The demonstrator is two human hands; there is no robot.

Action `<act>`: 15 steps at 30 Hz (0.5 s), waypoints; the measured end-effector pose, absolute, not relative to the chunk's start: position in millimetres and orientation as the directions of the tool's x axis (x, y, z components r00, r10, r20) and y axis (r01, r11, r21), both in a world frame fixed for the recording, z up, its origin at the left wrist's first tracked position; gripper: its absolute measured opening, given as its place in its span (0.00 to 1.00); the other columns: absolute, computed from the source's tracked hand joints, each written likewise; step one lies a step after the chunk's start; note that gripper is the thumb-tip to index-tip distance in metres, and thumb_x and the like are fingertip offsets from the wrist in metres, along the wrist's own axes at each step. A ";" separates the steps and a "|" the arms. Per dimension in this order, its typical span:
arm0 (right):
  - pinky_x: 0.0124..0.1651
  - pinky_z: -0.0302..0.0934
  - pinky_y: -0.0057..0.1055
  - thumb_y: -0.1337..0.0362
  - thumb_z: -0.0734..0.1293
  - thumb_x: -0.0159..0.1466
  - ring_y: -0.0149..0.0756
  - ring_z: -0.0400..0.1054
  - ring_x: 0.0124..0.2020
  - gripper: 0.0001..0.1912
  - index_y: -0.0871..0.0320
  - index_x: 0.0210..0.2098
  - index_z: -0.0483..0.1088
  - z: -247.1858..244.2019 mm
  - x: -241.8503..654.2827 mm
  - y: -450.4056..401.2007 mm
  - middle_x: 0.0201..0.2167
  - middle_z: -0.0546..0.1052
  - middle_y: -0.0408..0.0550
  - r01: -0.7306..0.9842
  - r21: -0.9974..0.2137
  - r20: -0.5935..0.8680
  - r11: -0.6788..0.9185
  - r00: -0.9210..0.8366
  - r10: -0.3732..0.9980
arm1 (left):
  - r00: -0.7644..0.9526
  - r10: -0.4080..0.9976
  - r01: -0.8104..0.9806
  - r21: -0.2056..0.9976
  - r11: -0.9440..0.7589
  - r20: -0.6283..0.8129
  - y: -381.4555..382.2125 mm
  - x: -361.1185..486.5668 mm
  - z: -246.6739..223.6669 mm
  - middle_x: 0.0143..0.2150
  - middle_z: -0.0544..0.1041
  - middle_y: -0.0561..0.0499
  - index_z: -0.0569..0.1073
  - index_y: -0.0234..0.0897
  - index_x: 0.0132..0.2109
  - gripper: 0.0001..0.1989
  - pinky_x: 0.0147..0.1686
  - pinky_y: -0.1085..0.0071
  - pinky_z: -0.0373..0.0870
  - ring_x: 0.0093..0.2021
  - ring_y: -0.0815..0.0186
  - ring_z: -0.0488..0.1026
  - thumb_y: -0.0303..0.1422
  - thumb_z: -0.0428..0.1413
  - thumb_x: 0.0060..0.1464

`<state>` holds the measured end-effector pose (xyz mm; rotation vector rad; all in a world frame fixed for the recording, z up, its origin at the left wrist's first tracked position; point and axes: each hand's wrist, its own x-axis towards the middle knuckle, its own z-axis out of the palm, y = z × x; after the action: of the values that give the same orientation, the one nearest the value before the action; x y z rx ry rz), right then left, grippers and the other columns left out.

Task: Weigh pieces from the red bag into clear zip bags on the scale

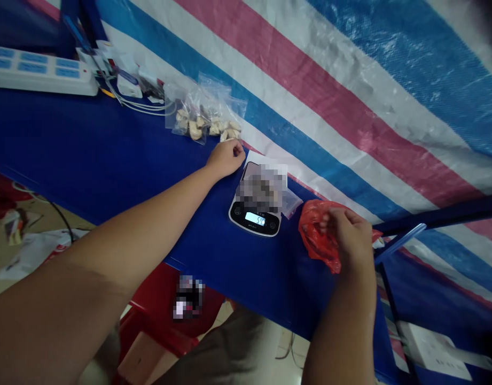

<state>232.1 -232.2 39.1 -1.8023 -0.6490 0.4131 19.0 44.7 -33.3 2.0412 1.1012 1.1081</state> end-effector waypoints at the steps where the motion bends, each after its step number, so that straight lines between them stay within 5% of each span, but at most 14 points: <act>1: 0.19 0.60 0.30 0.59 0.71 0.54 0.34 0.67 0.16 0.08 0.55 0.21 0.75 37.3 244.5 -240.2 0.17 0.75 0.45 0.280 -0.890 -0.003 -0.361 0.788 0.616 | 0.322 0.857 0.387 0.770 -0.508 0.403 45.0 19.0 -33.8 0.36 0.79 0.49 0.74 0.39 0.35 0.03 0.39 0.68 0.68 0.36 0.64 0.72 0.31 0.56 0.54; 3: 0.15 0.52 0.32 0.60 0.68 0.55 0.34 0.60 0.11 0.14 0.54 0.14 0.72 30.4 268.6 -256.3 0.10 0.70 0.46 0.419 -0.691 -0.130 -0.588 0.729 0.672 | 0.326 0.849 0.369 0.771 -0.519 0.416 45.6 19.1 -35.0 0.36 0.79 0.49 0.75 0.39 0.35 0.04 0.39 0.68 0.68 0.35 0.64 0.72 0.31 0.56 0.53; 6: 0.18 0.52 0.34 0.62 0.67 0.53 0.36 0.61 0.12 0.13 0.52 0.13 0.72 15.5 293.8 -271.7 0.10 0.69 0.47 0.625 -0.452 -0.108 -0.636 0.670 0.735 | 0.326 0.844 0.357 0.771 -0.527 0.426 46.4 19.4 -36.6 0.36 0.79 0.48 0.75 0.39 0.35 0.04 0.38 0.67 0.68 0.35 0.63 0.72 0.31 0.55 0.53; 8: 0.25 0.59 0.36 0.64 0.67 0.51 0.39 0.65 0.17 0.08 0.51 0.23 0.79 5.6 299.6 -272.1 0.17 0.75 0.47 0.706 -0.388 0.039 -0.593 0.655 0.755 | 0.325 0.845 0.360 0.771 -0.525 0.424 46.7 19.7 -37.4 0.35 0.79 0.48 0.75 0.39 0.35 0.04 0.38 0.66 0.68 0.35 0.63 0.72 0.31 0.55 0.54; 11: 0.41 0.66 0.43 0.65 0.66 0.52 0.44 0.72 0.29 0.22 0.50 0.45 0.82 -6.3 293.8 -259.9 0.29 0.81 0.50 0.756 -0.365 0.166 -0.543 0.627 0.761 | 0.325 0.845 0.365 0.768 -0.526 0.425 47.1 20.1 -38.2 0.35 0.79 0.49 0.75 0.39 0.35 0.04 0.38 0.66 0.68 0.35 0.63 0.73 0.31 0.55 0.54; 15: 0.60 0.59 0.54 0.61 0.66 0.57 0.53 0.72 0.47 0.28 0.57 0.57 0.76 -16.0 277.0 -236.0 0.43 0.80 0.59 0.812 -0.370 0.342 -0.451 0.570 0.747 | 0.334 0.840 0.368 0.762 -0.533 0.427 47.0 20.0 -38.4 0.36 0.79 0.49 0.75 0.39 0.35 0.04 0.39 0.67 0.68 0.36 0.63 0.73 0.31 0.55 0.55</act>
<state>277.0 -236.0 -16.0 -2.3085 -1.2480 -0.1754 20.0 47.0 -38.4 2.0568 1.0557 1.1312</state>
